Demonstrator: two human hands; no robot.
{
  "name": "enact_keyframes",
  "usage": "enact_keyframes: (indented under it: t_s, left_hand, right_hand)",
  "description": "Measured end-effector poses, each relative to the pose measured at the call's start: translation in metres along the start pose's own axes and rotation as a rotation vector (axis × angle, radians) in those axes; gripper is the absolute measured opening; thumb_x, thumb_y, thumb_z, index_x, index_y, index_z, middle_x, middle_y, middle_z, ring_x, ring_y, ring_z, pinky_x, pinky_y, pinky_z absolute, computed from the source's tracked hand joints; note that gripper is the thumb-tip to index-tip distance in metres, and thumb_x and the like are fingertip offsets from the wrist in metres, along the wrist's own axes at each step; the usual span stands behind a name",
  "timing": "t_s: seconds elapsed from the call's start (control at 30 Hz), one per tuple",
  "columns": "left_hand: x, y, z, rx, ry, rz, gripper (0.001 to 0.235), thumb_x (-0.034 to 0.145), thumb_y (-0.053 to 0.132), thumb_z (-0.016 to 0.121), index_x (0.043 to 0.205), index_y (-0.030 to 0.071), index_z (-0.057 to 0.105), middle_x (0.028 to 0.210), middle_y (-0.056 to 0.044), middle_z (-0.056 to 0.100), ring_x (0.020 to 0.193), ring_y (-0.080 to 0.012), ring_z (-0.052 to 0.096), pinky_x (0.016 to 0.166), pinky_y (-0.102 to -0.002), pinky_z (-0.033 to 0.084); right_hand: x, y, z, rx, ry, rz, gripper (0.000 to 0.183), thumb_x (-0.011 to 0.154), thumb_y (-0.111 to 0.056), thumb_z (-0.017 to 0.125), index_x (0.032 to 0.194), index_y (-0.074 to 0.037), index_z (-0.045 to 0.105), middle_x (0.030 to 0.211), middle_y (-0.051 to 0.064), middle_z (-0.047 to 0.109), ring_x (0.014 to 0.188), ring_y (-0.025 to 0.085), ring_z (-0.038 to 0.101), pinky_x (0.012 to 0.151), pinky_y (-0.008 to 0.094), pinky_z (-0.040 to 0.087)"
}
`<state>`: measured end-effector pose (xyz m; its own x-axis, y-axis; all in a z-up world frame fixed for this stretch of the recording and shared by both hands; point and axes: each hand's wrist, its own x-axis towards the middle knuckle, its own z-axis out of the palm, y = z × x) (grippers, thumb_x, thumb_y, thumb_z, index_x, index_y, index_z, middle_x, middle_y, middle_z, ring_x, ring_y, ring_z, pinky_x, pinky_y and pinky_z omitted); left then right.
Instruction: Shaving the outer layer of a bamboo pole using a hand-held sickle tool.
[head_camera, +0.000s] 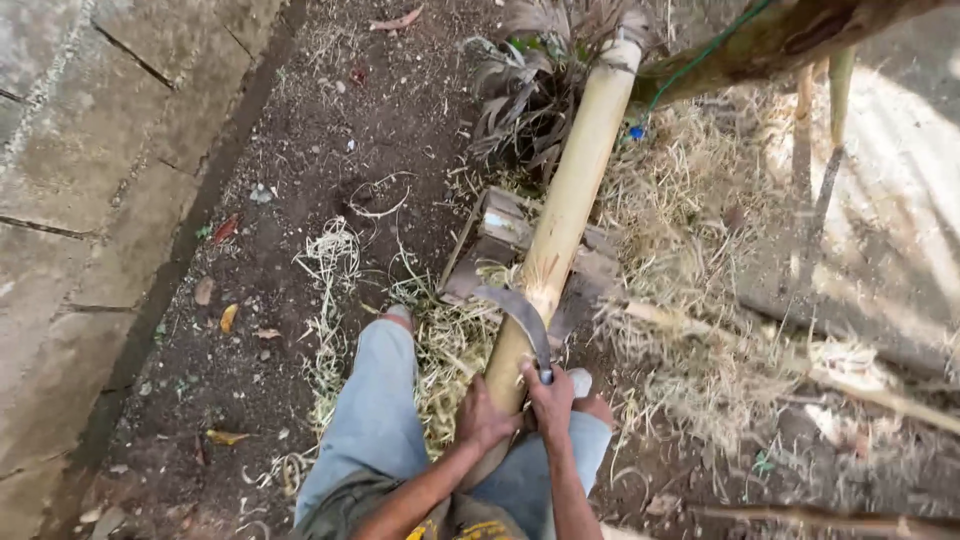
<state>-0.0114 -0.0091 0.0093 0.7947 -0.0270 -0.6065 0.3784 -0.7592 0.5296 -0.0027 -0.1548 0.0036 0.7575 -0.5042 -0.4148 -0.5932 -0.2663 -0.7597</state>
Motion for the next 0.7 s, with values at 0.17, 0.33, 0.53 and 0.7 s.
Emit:
enact_keyframes:
  t_s: [0.17, 0.33, 0.53, 0.7]
  left_hand:
    - [-0.002, 0.024, -0.025, -0.039, 0.002, 0.006, 0.122, 0.050, 0.064, 0.091, 0.137, -0.002, 0.039, 0.121, -0.024, 0.062, 0.108, -0.0409, 0.067, 0.089, -0.047, 0.057]
    - [-0.005, 0.008, -0.014, -0.098, 0.055, 0.046, 0.140, 0.043, 0.064, 0.097, 0.143, -0.007, 0.030, 0.121, -0.030, 0.059, 0.109, -0.0447, 0.064, 0.088, -0.048, 0.055]
    - [-0.006, 0.017, -0.022, -0.081, -0.012, 0.034, 0.121, 0.047, 0.067, 0.090, 0.133, -0.004, 0.044, 0.118, -0.024, 0.065, 0.106, -0.0394, 0.069, 0.087, -0.046, 0.059]
    - [-0.002, 0.024, -0.029, -0.040, -0.066, -0.023, 0.118, 0.053, 0.065, 0.089, 0.138, -0.001, 0.041, 0.118, -0.027, 0.066, 0.107, -0.0425, 0.068, 0.088, -0.049, 0.056]
  right_hand:
    - [0.008, -0.010, 0.002, -0.006, 0.043, -0.015, 0.052, 0.079, -0.048, 0.078, 0.084, 0.004, 0.073, 0.062, 0.010, 0.066, 0.057, 0.018, 0.057, 0.057, 0.039, 0.047]
    - [0.003, -0.001, 0.006, -0.060, 0.089, -0.113, 0.053, 0.079, -0.048, 0.075, 0.088, 0.004, 0.072, 0.065, 0.011, 0.067, 0.059, 0.021, 0.061, 0.059, 0.041, 0.049]
    - [0.000, -0.012, -0.002, -0.007, 0.013, -0.002, 0.057, 0.083, -0.050, 0.077, 0.082, 0.007, 0.070, 0.066, 0.011, 0.065, 0.060, 0.019, 0.055, 0.058, 0.040, 0.046]
    - [0.010, -0.005, 0.001, -0.055, 0.057, -0.067, 0.049, 0.084, -0.045, 0.078, 0.083, 0.003, 0.071, 0.065, 0.011, 0.063, 0.061, 0.017, 0.051, 0.057, 0.039, 0.046]
